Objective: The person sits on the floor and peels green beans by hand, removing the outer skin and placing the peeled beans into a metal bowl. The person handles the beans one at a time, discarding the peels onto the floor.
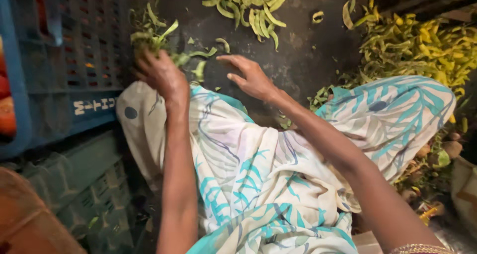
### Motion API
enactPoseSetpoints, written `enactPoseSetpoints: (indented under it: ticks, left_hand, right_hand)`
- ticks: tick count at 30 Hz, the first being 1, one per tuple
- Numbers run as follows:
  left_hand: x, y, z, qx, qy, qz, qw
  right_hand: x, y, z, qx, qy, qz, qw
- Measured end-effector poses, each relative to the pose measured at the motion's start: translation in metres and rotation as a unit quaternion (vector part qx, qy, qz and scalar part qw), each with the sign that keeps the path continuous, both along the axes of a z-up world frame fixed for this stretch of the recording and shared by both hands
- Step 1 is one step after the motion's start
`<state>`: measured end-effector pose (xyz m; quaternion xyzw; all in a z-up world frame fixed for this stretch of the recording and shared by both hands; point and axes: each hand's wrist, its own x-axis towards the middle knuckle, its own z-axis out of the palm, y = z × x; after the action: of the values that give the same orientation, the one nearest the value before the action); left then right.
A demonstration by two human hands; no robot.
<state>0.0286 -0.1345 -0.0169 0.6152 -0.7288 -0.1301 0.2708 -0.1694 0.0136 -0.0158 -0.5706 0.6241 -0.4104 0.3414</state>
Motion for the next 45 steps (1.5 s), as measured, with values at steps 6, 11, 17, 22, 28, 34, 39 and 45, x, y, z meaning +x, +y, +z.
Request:
enactPoseSetpoints:
  ticks: [6, 11, 17, 22, 28, 34, 39, 45]
  left_hand:
    - [-0.013, 0.027, 0.025, -0.028, -0.041, -0.154, 0.987]
    - [-0.086, -0.032, -0.009, -0.016, 0.023, -0.25, 0.968]
    - [-0.152, -0.02, -0.048, -0.029, -0.048, -0.244, 0.968]
    - [-0.142, 0.056, -0.029, 0.135, 0.078, -0.274, 0.949]
    - [-0.116, 0.061, 0.012, 0.273, 0.343, -0.307, 0.845]
    - [-0.068, 0.055, -0.002, 0.383, 0.42, -0.271, 0.777]
    - [-0.051, 0.075, -0.036, 0.47, 0.517, -0.295, 0.651]
    - [-0.049, 0.092, -0.038, 0.405, 0.412, -0.342, 0.741]
  right_hand:
    - [-0.087, -0.046, 0.0, 0.014, 0.294, -0.192, 0.936]
    - [-0.137, -0.053, -0.009, 0.162, 0.344, -0.162, 0.911]
    - [-0.109, -0.041, -0.042, 0.128, 0.365, -0.111, 0.915]
    - [-0.09, -0.015, -0.05, 0.046, 0.192, -0.164, 0.966]
    - [-0.1, 0.032, 0.021, 0.088, -0.198, -0.104, 0.971]
    - [-0.084, 0.04, 0.063, 0.036, 0.148, -0.201, 0.968]
    - [-0.052, 0.039, 0.077, -0.042, 0.171, -0.133, 0.975]
    - [-0.026, 0.039, 0.078, -0.055, 0.33, 0.02, 0.942]
